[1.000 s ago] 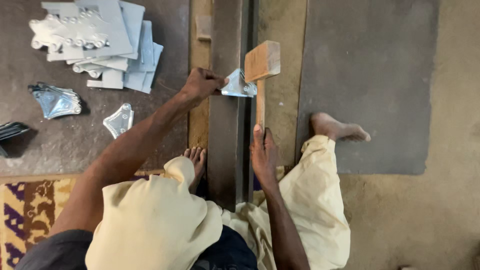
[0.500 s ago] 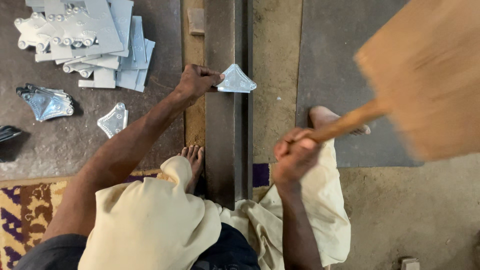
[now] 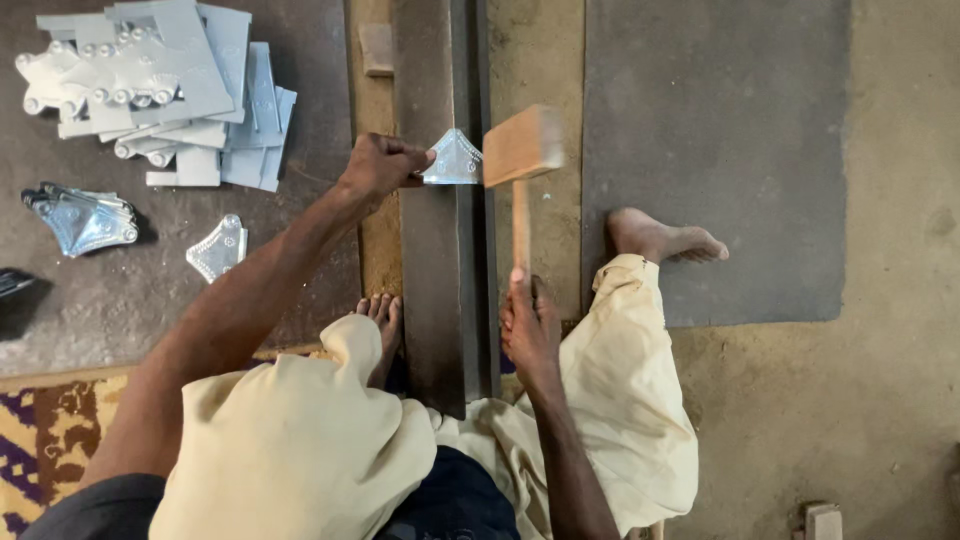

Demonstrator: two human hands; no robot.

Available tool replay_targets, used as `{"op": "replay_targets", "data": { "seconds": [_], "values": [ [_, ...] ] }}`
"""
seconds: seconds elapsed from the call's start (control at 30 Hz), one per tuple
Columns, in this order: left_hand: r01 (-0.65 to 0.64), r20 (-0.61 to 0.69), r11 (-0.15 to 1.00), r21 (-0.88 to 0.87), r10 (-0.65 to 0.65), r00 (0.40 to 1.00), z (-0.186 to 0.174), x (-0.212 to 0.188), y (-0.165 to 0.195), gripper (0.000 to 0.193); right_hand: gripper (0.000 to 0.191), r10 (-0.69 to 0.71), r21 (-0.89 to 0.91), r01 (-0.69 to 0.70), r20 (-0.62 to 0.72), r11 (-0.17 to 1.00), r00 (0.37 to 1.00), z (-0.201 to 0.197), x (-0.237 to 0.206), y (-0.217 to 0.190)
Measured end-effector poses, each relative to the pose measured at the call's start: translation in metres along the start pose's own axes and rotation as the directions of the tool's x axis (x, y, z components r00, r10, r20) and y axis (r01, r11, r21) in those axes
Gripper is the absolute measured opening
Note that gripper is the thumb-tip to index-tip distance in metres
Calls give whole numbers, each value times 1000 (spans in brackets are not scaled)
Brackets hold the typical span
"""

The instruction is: The person sits on the floor and shapes small embossed metal pieces one at a time, holding each piece against a metal form and striking it with a wooden mallet. Shaped pieces are set on a pile beside them as new pieces are picked up and hammered.

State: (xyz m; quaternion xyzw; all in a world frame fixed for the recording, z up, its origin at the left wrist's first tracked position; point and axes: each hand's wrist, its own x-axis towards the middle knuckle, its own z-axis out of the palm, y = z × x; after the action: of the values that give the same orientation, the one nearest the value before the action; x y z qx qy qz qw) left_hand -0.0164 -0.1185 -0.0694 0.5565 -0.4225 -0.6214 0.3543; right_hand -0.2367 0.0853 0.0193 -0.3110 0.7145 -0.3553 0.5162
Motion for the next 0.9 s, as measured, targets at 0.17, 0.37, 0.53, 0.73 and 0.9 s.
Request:
{"op": "replay_targets", "data": {
  "seconds": [0.17,0.37,0.53,0.73,0.9],
  "values": [
    [-5,-3,1000,-9,5,1000,0,-1,-2,27,43,-355,261,363,-82,894,931,-38,-45,-45],
    [-14,16,999,-31,15,1000,-1,-1,-2,25,42,-704,165,733,-204,660,680,-18,-16,-15],
    [-65,51,998,20,64,997,-2,0,4,27,45,-745,-384,717,103,581,659,-3,-4,4],
    [-3,19,1000,31,2,1000,-2,-4,-6,28,38,-532,231,551,-142,802,835,-31,-21,13],
    [-19,-12,1000,25,19,1000,-3,-5,-9,30,48,-783,-474,711,69,519,618,-5,15,19]
  ]
}}
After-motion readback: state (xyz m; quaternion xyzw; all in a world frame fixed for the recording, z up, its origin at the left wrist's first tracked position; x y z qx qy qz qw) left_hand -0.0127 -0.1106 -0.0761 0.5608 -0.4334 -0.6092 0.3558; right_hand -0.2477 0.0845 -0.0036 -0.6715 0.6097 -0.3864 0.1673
